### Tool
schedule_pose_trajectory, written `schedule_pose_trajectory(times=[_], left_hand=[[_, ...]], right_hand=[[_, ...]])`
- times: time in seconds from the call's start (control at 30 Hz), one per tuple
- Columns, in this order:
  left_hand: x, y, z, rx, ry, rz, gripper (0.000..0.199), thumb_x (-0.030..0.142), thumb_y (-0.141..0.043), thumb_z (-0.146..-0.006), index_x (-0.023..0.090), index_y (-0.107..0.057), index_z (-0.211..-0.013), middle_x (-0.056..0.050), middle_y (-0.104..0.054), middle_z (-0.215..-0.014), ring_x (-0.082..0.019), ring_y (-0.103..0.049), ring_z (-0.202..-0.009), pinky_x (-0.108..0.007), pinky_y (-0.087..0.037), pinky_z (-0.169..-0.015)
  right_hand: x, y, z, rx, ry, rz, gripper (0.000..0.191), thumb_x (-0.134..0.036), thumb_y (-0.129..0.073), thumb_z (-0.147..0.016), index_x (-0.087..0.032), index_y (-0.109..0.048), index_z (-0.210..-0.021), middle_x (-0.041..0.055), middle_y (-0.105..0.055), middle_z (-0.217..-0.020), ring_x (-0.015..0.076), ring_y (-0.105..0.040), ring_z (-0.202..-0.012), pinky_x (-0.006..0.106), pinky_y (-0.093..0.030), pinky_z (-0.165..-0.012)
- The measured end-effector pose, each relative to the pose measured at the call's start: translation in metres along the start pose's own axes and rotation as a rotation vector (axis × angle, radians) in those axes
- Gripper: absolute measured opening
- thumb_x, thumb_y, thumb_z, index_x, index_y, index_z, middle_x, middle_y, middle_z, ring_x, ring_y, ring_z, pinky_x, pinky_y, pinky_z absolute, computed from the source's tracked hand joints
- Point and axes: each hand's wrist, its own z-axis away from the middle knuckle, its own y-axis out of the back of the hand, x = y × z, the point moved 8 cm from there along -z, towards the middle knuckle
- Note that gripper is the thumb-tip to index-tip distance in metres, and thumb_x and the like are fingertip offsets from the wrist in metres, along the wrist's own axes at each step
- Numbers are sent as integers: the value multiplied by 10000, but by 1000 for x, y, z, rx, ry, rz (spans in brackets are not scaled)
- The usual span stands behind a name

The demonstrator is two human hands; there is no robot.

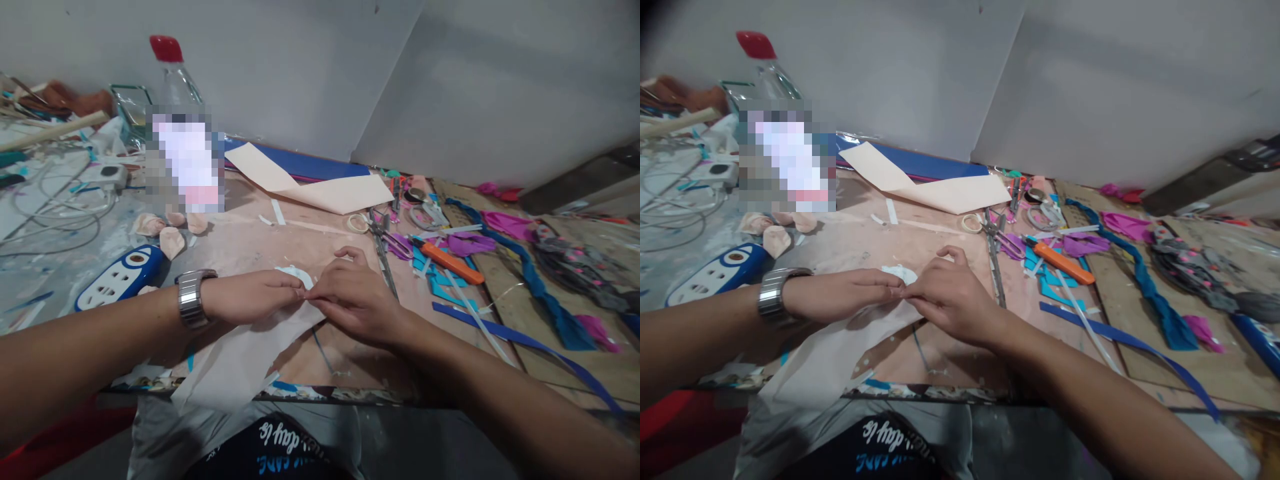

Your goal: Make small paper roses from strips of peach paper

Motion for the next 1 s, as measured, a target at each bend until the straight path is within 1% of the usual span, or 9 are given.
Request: schedule_pose_trajectory(times=[0.1, 0.2, 0.37, 0.47, 0.57, 0.63, 0.73, 0.87, 1.0], left_hand=[[-2, -8, -1, -84, 10, 29, 298, 369, -385, -1010, 193, -585, -875, -31, -592, -902, -175, -530, -867, -311, -466, -863], [2, -7, -3, -75, -16, 32, 275, 336, -387, -1010, 184, -604, -936, -40, -613, -970, -177, -534, -919, -318, -445, -928], [5, -8, -3, -90, -22, 68, 291, 361, -406, -1012, 178, -630, -975, -41, -619, -993, -180, -528, -933, -318, -432, -940], [4, -9, -2, -105, 6, 130, 302, 402, -432, -1004, 180, -636, -1003, -39, -608, -980, -179, -513, -905, -310, -440, -877], [-1, -10, 0, -107, 69, 167, 314, 443, -451, -994, 179, -618, -966, -21, -553, -893, -164, -468, -801, -291, -428, -749], [-2, -9, 0, -92, 82, 172, 316, 457, -468, -986, 180, -615, -946, -9, -533, -851, -153, -447, -751, -281, -409, -699], [1, -8, -1, -69, 52, 166, 339, 469, -466, -993, 176, -634, -954, -5, -546, -833, -145, -443, -734, -275, -397, -686], [2, -8, -1, -64, 41, 150, 322, 415, -461, -1003, 158, -653, -968, 4, -529, -808, -136, -432, -728, -278, -379, -681], [4, -6, -1, -49, 35, 134, 288, 382, -485, -990, 157, -647, -911, 13, -512, -778, -134, -432, -718, -280, -368, -673]], right_hand=[[-2, 1, -1, 11, 6, 6, 81, -206, -662, -972, -229, -738, -954, -5, -755, -826, 158, -696, -791, 468, -325, -1063], [-3, 2, -1, 22, 18, 9, 72, -210, -664, -975, -226, -732, -955, 0, -760, -838, 159, -697, -791, 465, -329, -1056], [-3, 3, -1, 35, 25, 3, 67, -208, -671, -973, -239, -730, -974, -3, -761, -846, 159, -696, -803, 459, -332, -1047], [-3, 3, 0, 38, 23, -7, 74, -208, -679, -969, -250, -733, -997, -6, -762, -850, 158, -695, -800, 456, -335, -1040], [-1, 2, 0, 43, -3, -14, 35, -231, -701, -959, -242, -730, -977, -7, -754, -824, 159, -688, -778, 462, -335, -1049], [0, 2, 0, 46, -17, -18, 27, -236, -704, -958, -241, -727, -971, -9, -751, -817, 158, -686, -773, 464, -332, -1057], [1, 2, -1, 50, -19, -26, 46, -223, -701, -960, -248, -730, -987, -14, -755, -832, 152, -690, -779, 462, -323, -1069], [2, 1, -1, 39, -39, -16, 27, -240, -704, -960, -237, -731, -961, -12, -754, -826, 152, -688, -772, 463, -314, -1079], [3, 0, -1, 25, -66, -7, 52, -253, -687, -968, -233, -731, -948, -5, -756, -823, 162, -685, -773, 469, -318, -1075]])
